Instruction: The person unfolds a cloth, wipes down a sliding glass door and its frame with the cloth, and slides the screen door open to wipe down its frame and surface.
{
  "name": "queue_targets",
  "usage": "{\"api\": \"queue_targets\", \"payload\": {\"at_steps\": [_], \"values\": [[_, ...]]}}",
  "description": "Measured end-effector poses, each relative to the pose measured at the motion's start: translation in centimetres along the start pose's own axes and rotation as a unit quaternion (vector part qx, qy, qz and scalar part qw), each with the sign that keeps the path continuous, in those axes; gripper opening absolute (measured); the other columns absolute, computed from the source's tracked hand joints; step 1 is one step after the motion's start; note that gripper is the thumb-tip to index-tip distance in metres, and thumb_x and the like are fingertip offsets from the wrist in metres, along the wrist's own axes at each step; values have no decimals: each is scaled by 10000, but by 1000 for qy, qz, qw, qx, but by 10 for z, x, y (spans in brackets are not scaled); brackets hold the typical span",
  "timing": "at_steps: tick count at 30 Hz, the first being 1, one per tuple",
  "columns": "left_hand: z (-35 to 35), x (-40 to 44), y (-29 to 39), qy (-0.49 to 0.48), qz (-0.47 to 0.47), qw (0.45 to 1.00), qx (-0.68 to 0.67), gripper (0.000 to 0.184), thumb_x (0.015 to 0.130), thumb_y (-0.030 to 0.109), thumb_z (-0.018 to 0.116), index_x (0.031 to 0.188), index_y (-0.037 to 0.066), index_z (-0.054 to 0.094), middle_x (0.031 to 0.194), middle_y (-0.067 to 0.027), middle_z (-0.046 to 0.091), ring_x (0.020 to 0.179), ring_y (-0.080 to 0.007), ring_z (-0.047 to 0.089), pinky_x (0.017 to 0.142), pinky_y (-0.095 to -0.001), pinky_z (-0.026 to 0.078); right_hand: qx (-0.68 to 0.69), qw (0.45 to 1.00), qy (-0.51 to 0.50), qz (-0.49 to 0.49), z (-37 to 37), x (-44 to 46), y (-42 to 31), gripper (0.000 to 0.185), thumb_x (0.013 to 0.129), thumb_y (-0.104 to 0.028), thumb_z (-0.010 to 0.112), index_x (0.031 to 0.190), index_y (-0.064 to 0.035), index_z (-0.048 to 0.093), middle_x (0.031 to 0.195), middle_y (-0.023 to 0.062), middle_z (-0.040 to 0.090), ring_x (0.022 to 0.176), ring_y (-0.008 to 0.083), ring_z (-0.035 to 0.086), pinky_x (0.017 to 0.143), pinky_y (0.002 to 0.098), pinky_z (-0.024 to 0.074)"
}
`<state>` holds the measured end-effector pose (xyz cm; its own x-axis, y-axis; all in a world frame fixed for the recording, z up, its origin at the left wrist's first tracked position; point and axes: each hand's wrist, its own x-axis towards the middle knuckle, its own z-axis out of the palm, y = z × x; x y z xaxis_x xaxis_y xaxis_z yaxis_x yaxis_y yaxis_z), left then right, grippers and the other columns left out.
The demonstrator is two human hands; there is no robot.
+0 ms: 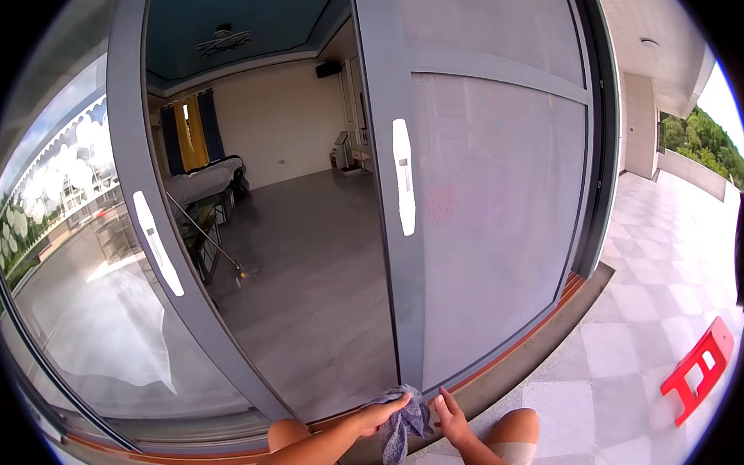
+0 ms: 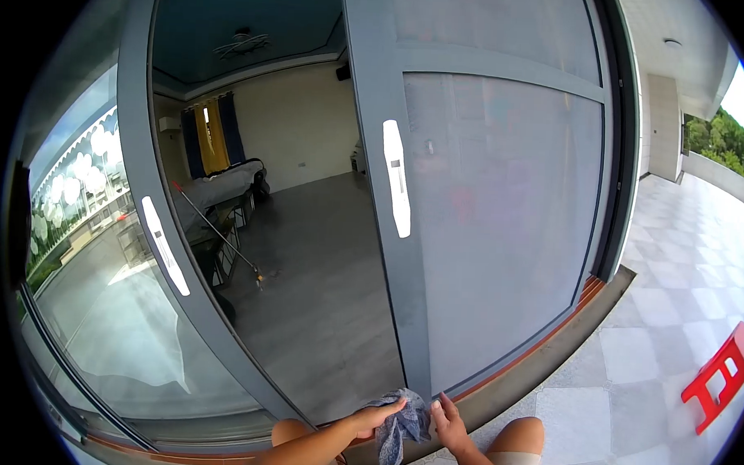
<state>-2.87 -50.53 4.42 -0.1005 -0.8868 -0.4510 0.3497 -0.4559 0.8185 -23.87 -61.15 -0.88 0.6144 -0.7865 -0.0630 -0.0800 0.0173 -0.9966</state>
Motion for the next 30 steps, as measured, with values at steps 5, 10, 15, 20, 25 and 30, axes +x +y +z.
{"api": "queue_targets", "payload": {"at_steps": [5,10,15,20,25,30], "values": [[26,-29,18,-1,28,975,221,767,1037,674,581,1505,67,583,1440,-63,650,1301,-152,599,1123,-355,460,129,972,-165,109,16,2,-7,937,1054,-771,369,1655,-52,365,1536,168,554,1403,266,536,1164,412,439],[15,-28,26,192,23,981,17,604,1043,615,618,1237,50,710,1207,-90,757,1043,-204,746,920,-357,590,4,995,-85,-58,41,-20,-22,945,1052,-685,519,1633,39,342,1471,198,571,1344,298,578,1148,414,448],[29,-35,9,134,90,978,-133,646,1029,570,676,1365,20,648,1303,-55,698,1220,-159,642,1078,-339,478,92,976,-81,-180,71,-29,-48,1017,910,-168,876,1695,-51,240,1532,200,535,1404,263,533,1187,412,420],[22,-76,65,-97,120,981,116,820,1041,392,725,1620,-40,336,1636,-126,425,1517,-237,390,1291,-410,255,126,971,-3,-202,51,-5,-86,874,887,-14,839,1639,-51,394,1411,107,646,1288,185,610,1128,342,472],[7,-113,173,-121,179,958,187,727,1067,332,690,1627,-17,386,1662,-203,426,1542,-320,411,1244,-497,374,195,932,110,-285,-13,26,-182,681,913,70,752,1549,-20,526,1351,94,682,1222,170,643,1080,325,509],[4,-42,259,453,442,654,416,1040,917,368,848,1696,60,231,1453,-212,645,1374,-298,610,1084,-384,526,197,886,201,-368,-99,46,-297,570,969,40,705,1513,1,540,1252,106,725,1137,176,682,1023,324,544]]}}
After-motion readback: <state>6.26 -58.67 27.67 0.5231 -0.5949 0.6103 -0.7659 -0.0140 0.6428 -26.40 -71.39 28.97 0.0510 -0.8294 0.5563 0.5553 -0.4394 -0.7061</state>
